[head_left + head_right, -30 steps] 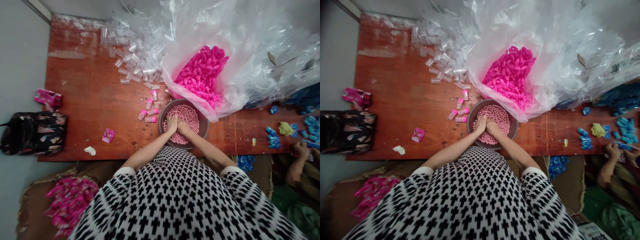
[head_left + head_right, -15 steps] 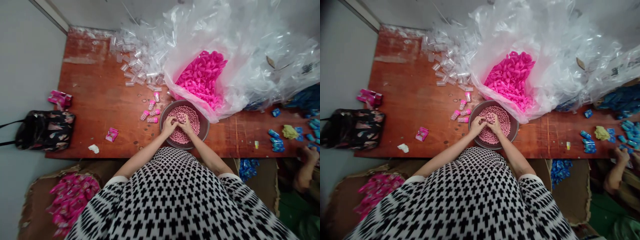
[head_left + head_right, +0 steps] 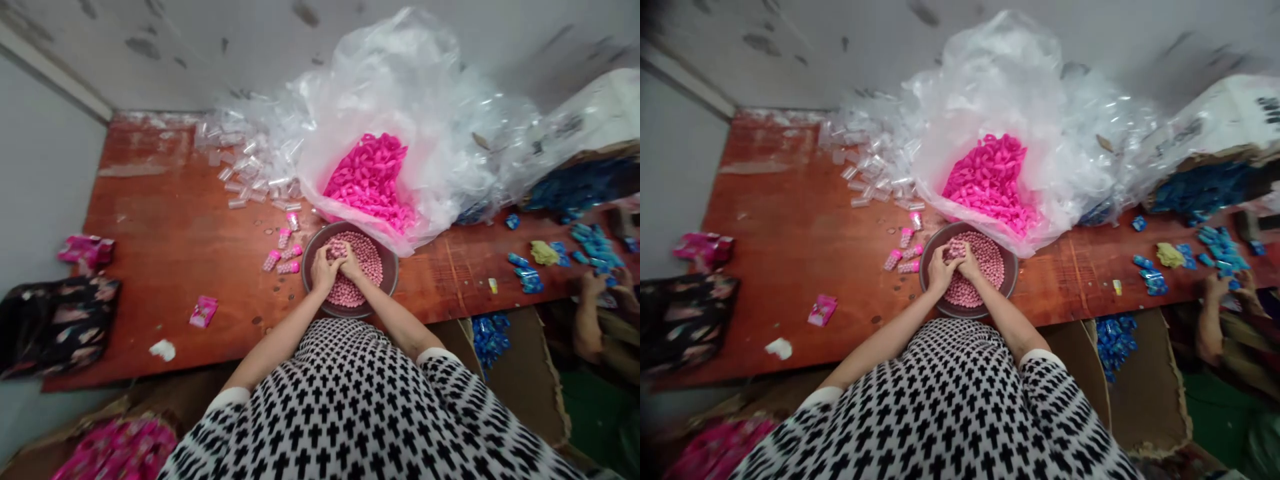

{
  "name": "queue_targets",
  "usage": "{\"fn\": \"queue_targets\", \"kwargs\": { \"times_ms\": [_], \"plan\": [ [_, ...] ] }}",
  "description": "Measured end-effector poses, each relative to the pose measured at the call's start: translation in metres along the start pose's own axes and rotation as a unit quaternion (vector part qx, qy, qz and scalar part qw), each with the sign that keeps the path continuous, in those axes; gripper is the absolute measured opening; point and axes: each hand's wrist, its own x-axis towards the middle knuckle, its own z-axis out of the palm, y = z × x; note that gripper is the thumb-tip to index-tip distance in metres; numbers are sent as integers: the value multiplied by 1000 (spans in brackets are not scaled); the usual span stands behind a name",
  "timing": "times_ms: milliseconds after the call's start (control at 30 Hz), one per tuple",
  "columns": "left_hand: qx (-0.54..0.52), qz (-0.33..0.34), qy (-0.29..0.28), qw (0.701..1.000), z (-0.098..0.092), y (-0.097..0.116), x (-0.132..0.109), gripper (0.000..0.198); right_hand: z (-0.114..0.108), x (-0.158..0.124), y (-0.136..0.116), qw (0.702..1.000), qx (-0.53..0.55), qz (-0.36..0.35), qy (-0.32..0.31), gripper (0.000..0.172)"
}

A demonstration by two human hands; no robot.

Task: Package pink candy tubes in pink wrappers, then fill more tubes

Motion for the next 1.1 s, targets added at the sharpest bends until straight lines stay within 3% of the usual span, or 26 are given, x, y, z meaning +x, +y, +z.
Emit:
{"fn": "queue_targets", "kwargs": {
  "times_ms": [233, 400, 433, 500, 567, 667, 733, 867, 1000, 1100],
  "plan": [
    [46, -24, -9, 999, 3, -14, 17, 20, 5, 14, -3, 997, -83, -3, 5, 76],
    [64, -8, -30, 997, -3, -8, 15, 18, -18, -5, -14, 990, -134, -12, -34, 87],
    [64, 7, -34, 997, -5, -6, 15, 19, -28, -11, -19, 986, -158, -26, -43, 82],
    [47, 50, -38, 997, -11, -3, 16, 21, -55, -21, -30, 976, -198, -71, -54, 54],
    [14, 89, -38, 995, -18, 1, 19, 23, -87, -21, -42, 973, -200, -114, -17, 28],
    [-38, 101, -53, 993, -24, 8, 22, 27, -135, 2, -54, 961, -220, -121, 118, 23],
    [-97, 77, -80, 989, -26, 14, 23, 34, -158, 29, -58, 947, -267, -102, 149, 22],
    [-274, -13, -99, 956, -27, 29, 24, 61, -168, 81, -62, 912, -397, -32, 102, 30],
    [-326, -43, -100, 939, -35, 44, 29, 44, -158, 106, -69, 868, -492, 46, 48, 32],
    [-359, -48, -107, 926, -40, 49, 33, 39, -159, 109, -74, 856, -513, 65, 22, 33]
  ]
}}
